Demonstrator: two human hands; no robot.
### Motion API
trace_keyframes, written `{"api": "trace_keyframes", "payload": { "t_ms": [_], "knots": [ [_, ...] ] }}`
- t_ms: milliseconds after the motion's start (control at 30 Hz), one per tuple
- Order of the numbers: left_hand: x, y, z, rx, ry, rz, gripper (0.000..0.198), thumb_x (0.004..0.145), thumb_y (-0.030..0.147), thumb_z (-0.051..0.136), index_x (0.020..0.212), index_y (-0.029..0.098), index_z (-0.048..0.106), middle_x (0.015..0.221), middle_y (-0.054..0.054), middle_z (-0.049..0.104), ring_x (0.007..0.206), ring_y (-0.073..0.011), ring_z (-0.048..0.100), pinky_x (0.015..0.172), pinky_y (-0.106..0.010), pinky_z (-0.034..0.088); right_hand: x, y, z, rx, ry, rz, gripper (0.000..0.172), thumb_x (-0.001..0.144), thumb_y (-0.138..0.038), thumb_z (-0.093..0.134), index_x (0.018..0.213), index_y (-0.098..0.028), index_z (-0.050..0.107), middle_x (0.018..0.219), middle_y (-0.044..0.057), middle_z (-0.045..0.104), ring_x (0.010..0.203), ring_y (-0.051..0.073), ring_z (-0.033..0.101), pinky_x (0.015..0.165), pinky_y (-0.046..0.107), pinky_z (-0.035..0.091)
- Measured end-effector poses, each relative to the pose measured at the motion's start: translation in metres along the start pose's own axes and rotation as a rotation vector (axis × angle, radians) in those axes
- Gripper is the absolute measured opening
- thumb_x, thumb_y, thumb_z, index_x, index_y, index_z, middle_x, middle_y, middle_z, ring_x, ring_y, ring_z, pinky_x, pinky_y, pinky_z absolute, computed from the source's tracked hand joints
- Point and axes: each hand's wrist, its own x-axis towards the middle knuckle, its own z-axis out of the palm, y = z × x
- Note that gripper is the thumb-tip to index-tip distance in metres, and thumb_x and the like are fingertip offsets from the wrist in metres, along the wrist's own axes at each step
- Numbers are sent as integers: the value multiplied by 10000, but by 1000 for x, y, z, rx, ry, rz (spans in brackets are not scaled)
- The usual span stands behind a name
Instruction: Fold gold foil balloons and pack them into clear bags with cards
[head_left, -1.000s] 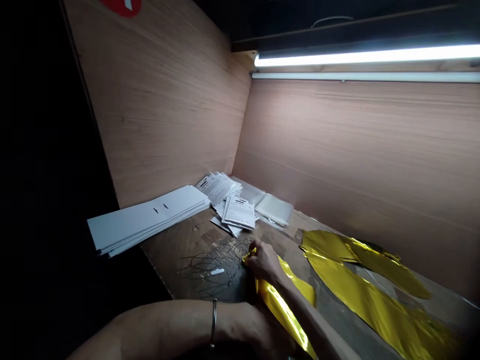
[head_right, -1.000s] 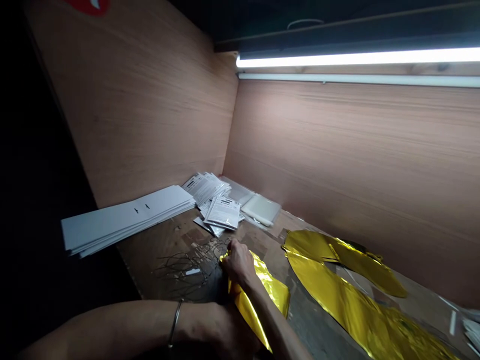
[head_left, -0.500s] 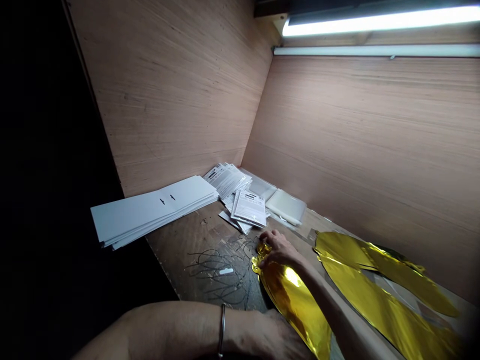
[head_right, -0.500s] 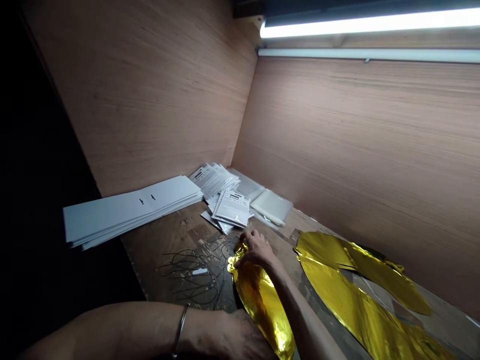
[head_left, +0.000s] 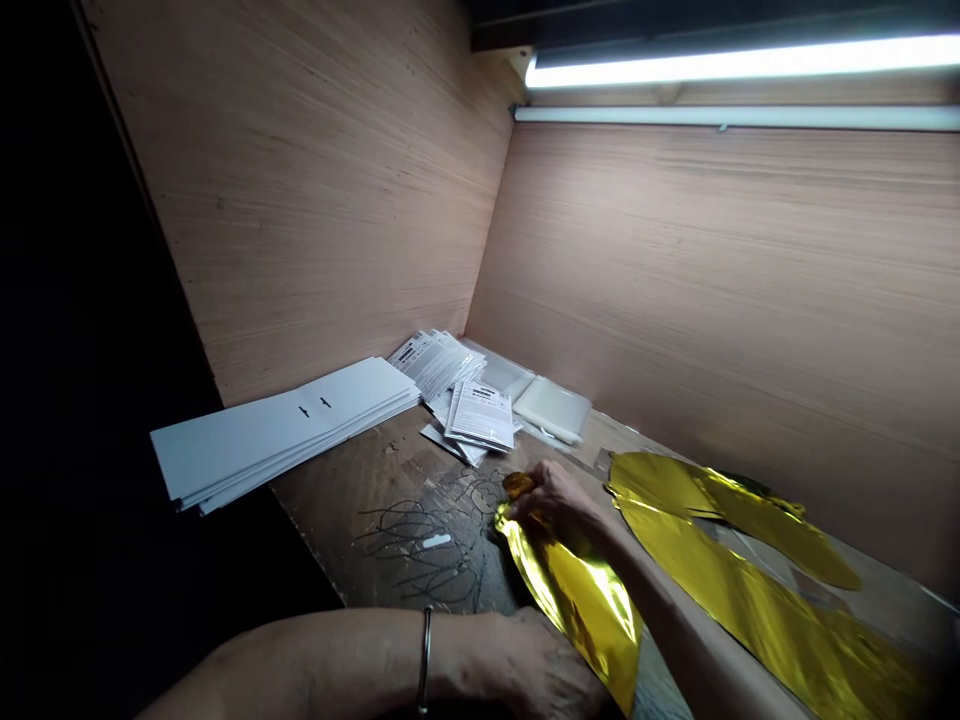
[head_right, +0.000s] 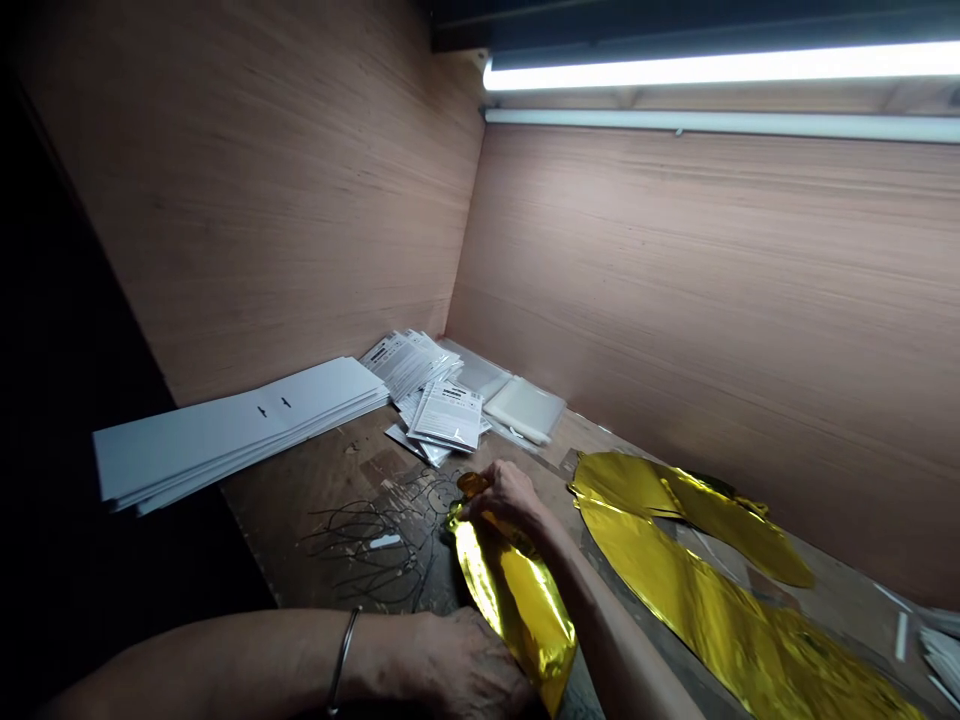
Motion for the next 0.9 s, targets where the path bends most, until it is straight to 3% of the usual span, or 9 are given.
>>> {"api": "trace_keyframes", "payload": {
  "t_ms": [133,267,333,433,533,633,700,767,900],
  "knots": [
    [-13,1,-15,68,106,-71,207,620,351,526,599,145,533,691,-44,583,736,-206,533,643,-285,415,-21,-5,-51,98,73,-77,302,534,-428,600,609,-136,568,573,-8,537,523,120,475,505,238,359],
    [-29,-25,-44,134,373,-15,321,642,399,515,840,150,557,953,-61,557,974,-227,420,871,-311,291,-82,-7,-78,-15,495,-319,229,601,-373,589,555,-172,491,554,-25,493,517,109,452,492,226,353],
    [-37,-44,-62,205,374,39,298,658,315,515,894,136,550,1017,-69,530,1023,-233,379,908,-327,243,-118,2,-65,-253,595,-519,203,677,-279,537,514,-182,465,531,-14,484,500,105,434,495,235,352],
    [-54,-64,-82,333,308,120,209,650,220,519,822,113,572,1009,-102,529,1042,-243,369,922,-350,223,-157,26,-20,-523,458,-837,200,746,-112,379,594,-183,488,579,22,518,562,129,459,635,316,387],
    [-66,-60,-94,382,256,93,138,698,181,460,700,102,572,853,-113,573,893,-207,488,822,-320,341,-174,51,24,-705,484,-855,277,754,-60,285,595,-179,479,564,42,518,548,141,458,645,349,395],
    [-55,-35,-98,329,397,31,256,805,210,328,860,91,547,902,-107,568,904,-172,493,778,-278,367,-178,62,45,-751,523,-803,305,751,-49,265,548,-175,454,527,42,494,515,140,443,574,325,395],
    [-33,-17,-92,293,464,100,325,831,288,300,1053,115,462,1089,-91,494,1099,-183,341,886,-307,277,-178,62,49,-754,539,-797,298,736,-37,268,539,-170,448,523,41,485,507,139,432,548,316,384],
    [-6,-9,-78,299,413,134,406,825,362,293,1158,142,371,1223,-79,372,1190,-204,172,943,-369,164,-177,61,51,-755,527,-793,276,722,-37,283,540,-169,442,532,37,485,512,137,425,541,305,375],
    [27,-16,-42,271,240,27,514,820,429,205,1233,126,253,1291,-113,247,1207,-218,108,926,-423,151,-175,64,51,-596,543,-763,223,730,-100,315,554,-176,428,531,24,483,517,130,425,533,279,363]
  ]
}}
